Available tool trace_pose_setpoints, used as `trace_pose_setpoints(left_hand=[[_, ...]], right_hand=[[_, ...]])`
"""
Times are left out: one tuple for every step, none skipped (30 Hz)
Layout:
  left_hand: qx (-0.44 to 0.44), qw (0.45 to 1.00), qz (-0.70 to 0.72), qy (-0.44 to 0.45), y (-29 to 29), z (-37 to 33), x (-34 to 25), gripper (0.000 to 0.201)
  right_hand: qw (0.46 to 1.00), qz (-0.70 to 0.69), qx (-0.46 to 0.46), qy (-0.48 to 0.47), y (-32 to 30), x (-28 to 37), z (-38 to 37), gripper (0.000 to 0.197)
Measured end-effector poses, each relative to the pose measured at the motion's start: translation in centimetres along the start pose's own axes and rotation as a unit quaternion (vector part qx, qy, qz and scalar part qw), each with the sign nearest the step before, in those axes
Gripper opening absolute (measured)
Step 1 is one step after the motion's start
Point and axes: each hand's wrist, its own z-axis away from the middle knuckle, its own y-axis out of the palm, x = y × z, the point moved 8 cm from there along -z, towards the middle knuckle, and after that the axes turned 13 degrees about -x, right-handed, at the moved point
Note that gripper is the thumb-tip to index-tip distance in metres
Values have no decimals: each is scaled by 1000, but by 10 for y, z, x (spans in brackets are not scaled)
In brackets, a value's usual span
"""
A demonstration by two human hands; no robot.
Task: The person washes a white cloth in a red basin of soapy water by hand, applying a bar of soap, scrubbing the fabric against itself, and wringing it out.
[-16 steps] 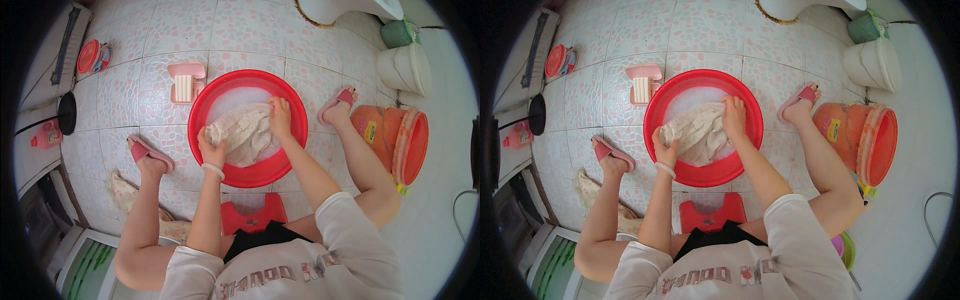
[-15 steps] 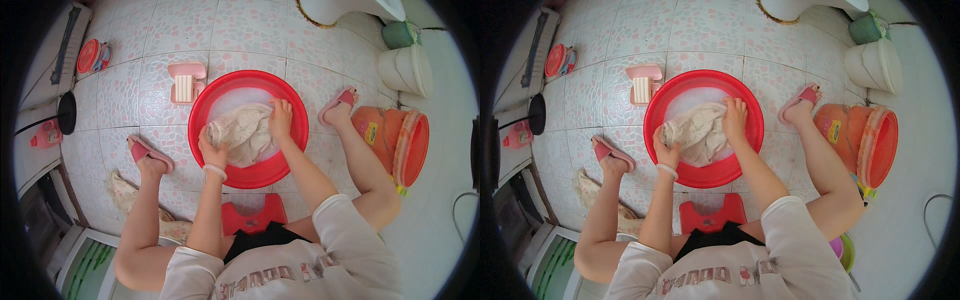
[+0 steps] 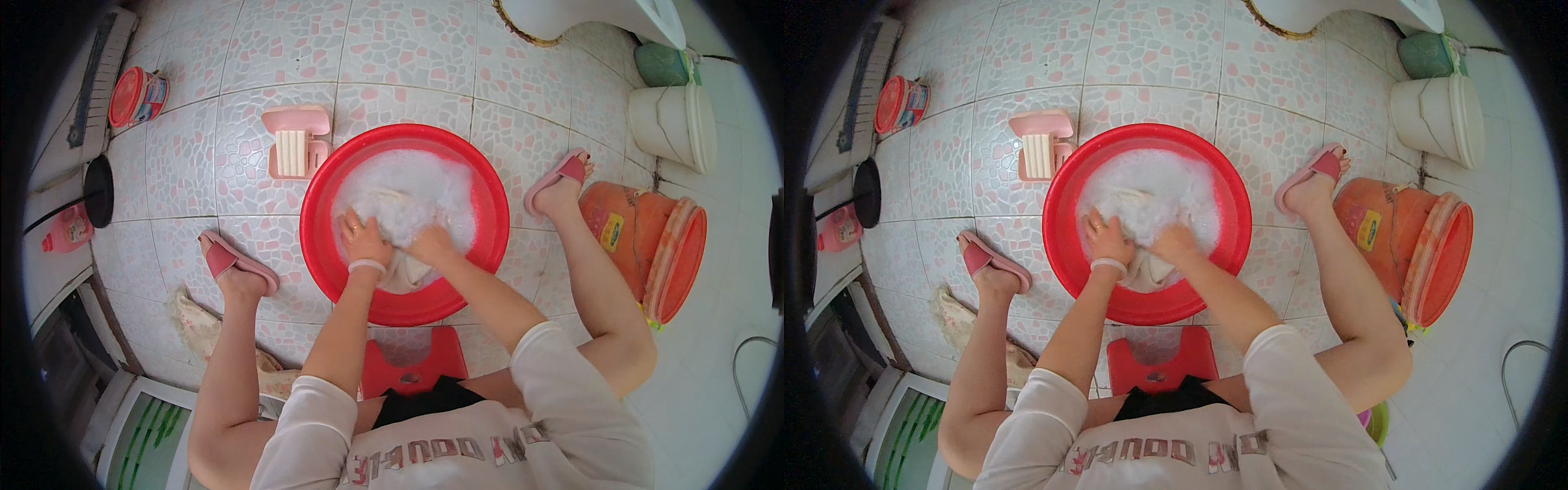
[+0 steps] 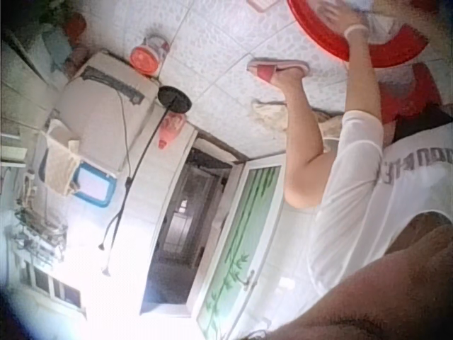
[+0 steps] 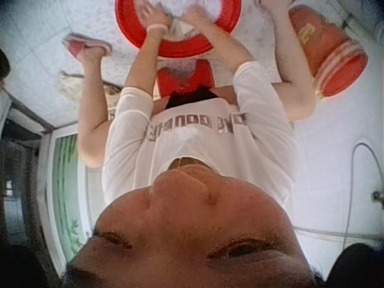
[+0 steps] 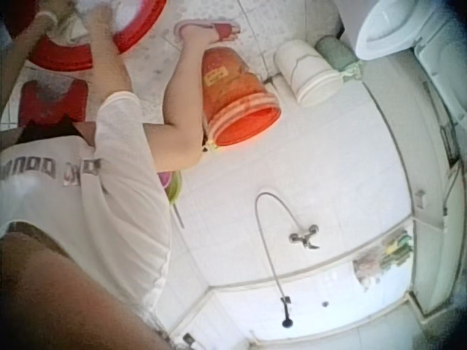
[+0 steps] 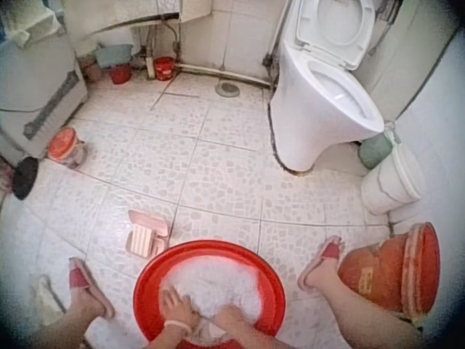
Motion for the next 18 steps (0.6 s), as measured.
trace_pose_setpoints(left_hand=[[-15,1000,25,5,-4,-4,-3,58],[-17,999,29,9,3,-9,3,58],[-55,942,323,-80,5,-14,20,58],[-84,790,586,-160,13,-15,33,59],[-84,762,588,-258,18,-5,58,55],[-85,762,588,-256,18,-7,49,55],[-48,631,695,-342,34,-7,37,53],[-3,475,776,-415,49,-6,20,51],[-5,475,777,-413,48,-8,23,51],[59,430,816,-382,47,-12,13,51],[121,380,848,-349,44,-14,5,52],[184,327,873,-313,38,-14,-5,53],[184,327,873,-311,41,-15,-1,53],[219,252,912,-239,39,-19,-7,51],[250,175,938,-165,36,-22,-9,50],[277,95,952,-88,28,-23,-12,48],[293,71,951,-74,22,-19,-18,47],[291,71,950,-87,21,-14,-21,47]], right_hand=[[1000,3,-2,4,6,-14,-3,65],[999,-22,-37,-10,2,-27,-14,63],[996,-50,-71,-26,-6,-35,-22,62],[991,-76,-106,-41,-13,-40,-25,61],[987,-64,-149,13,-32,-17,-24,57],[987,-63,-151,13,-38,-7,-27,57],[936,-297,-141,128,-37,-15,-30,54],[819,-509,-125,235,-32,-22,-29,51],[819,-510,-126,233,-39,-9,-27,51],[803,-552,-59,217,-37,13,-18,51],[783,-589,10,199,-39,39,-6,51],[793,-589,-44,146,-65,58,6,45],[799,-586,-98,91,-92,79,19,39],[799,-586,-99,90,-105,96,31,39],[800,-581,-137,63,-122,112,43,36],[798,-575,-175,36,-138,123,52,34],[799,-574,-177,37,-143,125,58,34],[858,-486,-164,35,-144,130,62,32]])
